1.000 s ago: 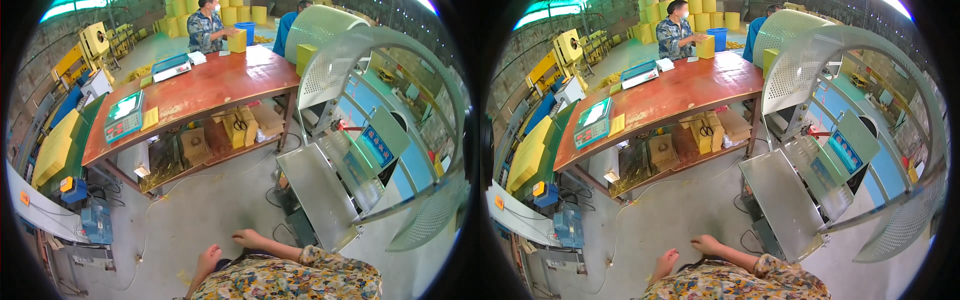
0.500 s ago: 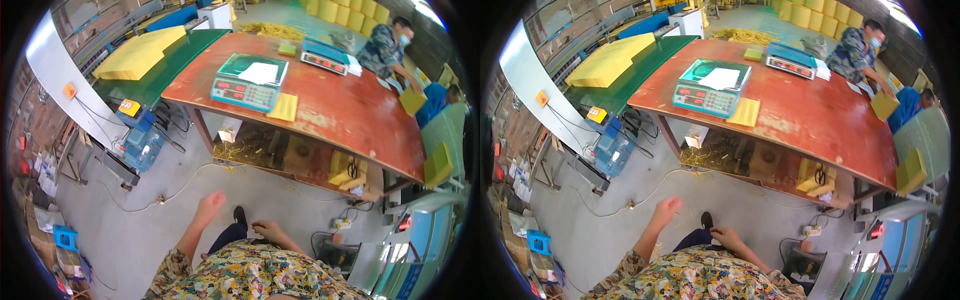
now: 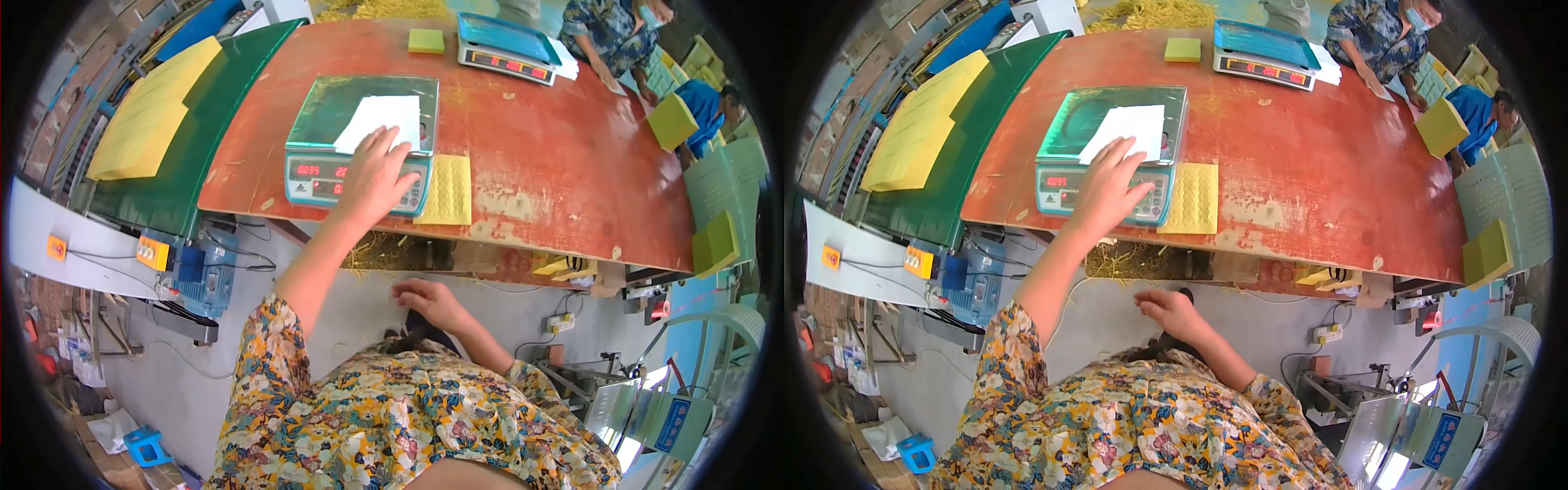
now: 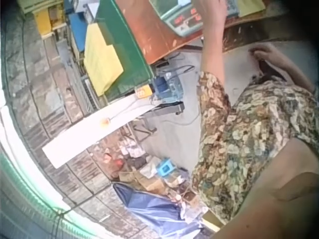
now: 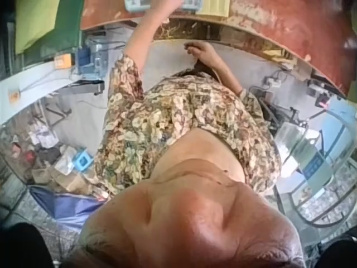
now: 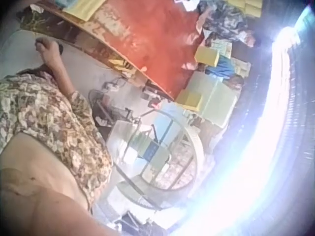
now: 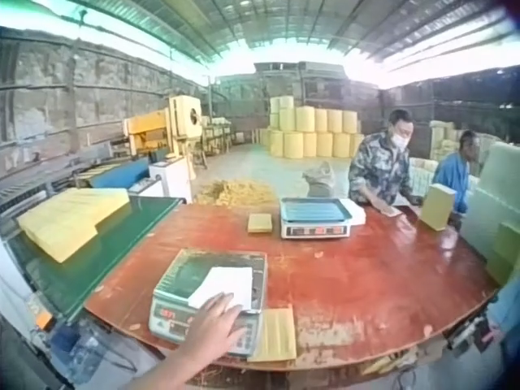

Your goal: The person is weighing, banding, and stacking yellow paper products in an industrial setting.

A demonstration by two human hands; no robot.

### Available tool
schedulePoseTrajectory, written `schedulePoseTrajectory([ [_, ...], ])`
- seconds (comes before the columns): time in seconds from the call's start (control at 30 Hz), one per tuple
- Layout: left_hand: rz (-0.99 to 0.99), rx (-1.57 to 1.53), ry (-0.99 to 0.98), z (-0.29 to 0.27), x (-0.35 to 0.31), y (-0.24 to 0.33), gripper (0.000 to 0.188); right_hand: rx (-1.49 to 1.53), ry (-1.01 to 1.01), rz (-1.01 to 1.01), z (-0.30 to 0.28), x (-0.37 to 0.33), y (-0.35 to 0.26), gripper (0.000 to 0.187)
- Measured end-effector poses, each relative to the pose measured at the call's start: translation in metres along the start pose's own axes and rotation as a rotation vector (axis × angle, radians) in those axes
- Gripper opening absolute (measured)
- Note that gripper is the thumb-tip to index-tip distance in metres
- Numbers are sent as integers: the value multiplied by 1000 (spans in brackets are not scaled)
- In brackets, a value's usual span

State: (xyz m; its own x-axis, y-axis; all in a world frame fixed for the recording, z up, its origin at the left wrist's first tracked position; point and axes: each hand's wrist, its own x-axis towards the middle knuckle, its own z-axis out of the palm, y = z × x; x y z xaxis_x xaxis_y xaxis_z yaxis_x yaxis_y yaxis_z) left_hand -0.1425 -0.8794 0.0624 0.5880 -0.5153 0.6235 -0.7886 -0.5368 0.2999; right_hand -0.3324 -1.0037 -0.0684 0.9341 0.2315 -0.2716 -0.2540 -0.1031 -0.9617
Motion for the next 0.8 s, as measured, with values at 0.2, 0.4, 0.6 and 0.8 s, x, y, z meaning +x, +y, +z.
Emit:
schedulePoseTrajectory([
  [0.2,-125,94,-175,36,33,-43,36,36,9,-105,-60,47,-64,30],
  [0.4,-243,-115,125,38,40,-59,3,114,-94,-137,-101,76,-115,30],
  [0.6,-433,-411,333,5,45,-55,9,537,211,-291,-101,125,-161,37],
  [0.8,-185,-704,0,-24,22,-47,27,-224,238,-699,-71,153,-184,44],
])
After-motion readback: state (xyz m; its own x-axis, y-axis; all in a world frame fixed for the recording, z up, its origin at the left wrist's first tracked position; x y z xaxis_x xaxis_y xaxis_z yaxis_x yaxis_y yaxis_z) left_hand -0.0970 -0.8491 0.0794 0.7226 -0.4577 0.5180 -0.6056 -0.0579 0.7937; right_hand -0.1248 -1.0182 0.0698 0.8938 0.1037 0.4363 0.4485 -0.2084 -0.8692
